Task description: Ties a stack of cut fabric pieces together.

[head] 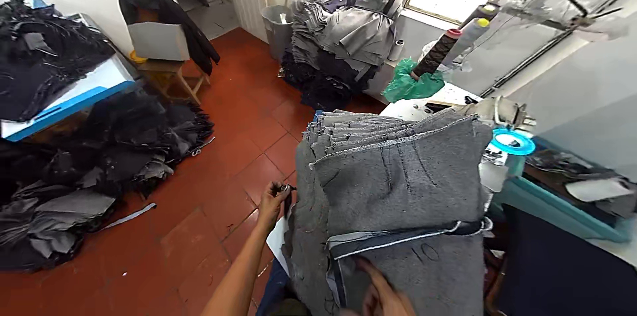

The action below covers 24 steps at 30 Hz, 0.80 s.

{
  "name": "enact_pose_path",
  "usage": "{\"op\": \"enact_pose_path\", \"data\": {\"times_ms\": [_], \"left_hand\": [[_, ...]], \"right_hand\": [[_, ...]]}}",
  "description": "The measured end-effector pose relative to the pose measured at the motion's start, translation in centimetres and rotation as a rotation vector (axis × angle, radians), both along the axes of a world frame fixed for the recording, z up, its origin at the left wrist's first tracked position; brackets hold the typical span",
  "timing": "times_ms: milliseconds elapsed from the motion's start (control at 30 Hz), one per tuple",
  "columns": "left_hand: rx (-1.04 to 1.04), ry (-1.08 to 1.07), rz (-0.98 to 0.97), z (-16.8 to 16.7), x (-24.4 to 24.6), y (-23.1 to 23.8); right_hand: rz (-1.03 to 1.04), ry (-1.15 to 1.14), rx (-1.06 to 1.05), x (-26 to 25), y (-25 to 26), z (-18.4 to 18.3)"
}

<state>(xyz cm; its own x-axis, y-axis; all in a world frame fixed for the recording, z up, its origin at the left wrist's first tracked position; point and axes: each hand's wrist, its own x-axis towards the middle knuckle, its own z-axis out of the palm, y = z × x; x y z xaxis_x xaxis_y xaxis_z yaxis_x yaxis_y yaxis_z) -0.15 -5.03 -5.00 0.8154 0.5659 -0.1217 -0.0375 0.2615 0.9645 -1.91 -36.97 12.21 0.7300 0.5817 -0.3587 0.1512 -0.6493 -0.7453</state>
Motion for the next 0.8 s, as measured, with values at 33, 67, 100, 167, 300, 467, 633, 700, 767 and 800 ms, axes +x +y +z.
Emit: {"op": "enact_pose_path", "data": {"times_ms": [33,67,100,167,300,467,633,700,767,800], "left_hand": [[-0.017,0.014,0.0,0.0,0.0,0.1],[-0.032,0.027,0.005,0.0,0.2,0.1],[-0.032,0.036,0.009,0.1,0.4,0.1],[-0.003,0.046,0.037,0.5,1.1,0.2],[0.042,0.127,0.044,0.7,0.6,1.0],[-0.062,0.173,0.011,0.2,-1.0,1.0],[-0.342,0.037,0.163,2.0,-1.2,-0.8],[-0.174,0.103,0.205,2.2,-0.6,-0.1],[0.059,0.282,0.107,1.3,-0.9,1.3],[0.046,0.333,0.047,0.6,-0.9,1.9]], "right_hand": [[0.008,-0.028,-0.016,0.3,2.0,-0.2],[0.001,-0.07,-0.016,0.8,4.0,-0.7],[-0.008,-0.093,-0.008,1.3,5.8,-1.6],[-0.011,0.004,0.046,2.3,9.1,-2.6],[-0.291,0.314,0.378,2.2,16.5,-3.7],[-0.673,0.373,0.462,3.7,22.2,-7.3],[-0.663,0.148,0.389,4.2,22.5,-9.9],[-0.655,0.122,0.375,4.9,22.3,-10.1],[-0.665,0.133,0.362,5.1,22.1,-10.4],[-0.676,0.153,0.366,5.0,22.1,-10.6]]}}
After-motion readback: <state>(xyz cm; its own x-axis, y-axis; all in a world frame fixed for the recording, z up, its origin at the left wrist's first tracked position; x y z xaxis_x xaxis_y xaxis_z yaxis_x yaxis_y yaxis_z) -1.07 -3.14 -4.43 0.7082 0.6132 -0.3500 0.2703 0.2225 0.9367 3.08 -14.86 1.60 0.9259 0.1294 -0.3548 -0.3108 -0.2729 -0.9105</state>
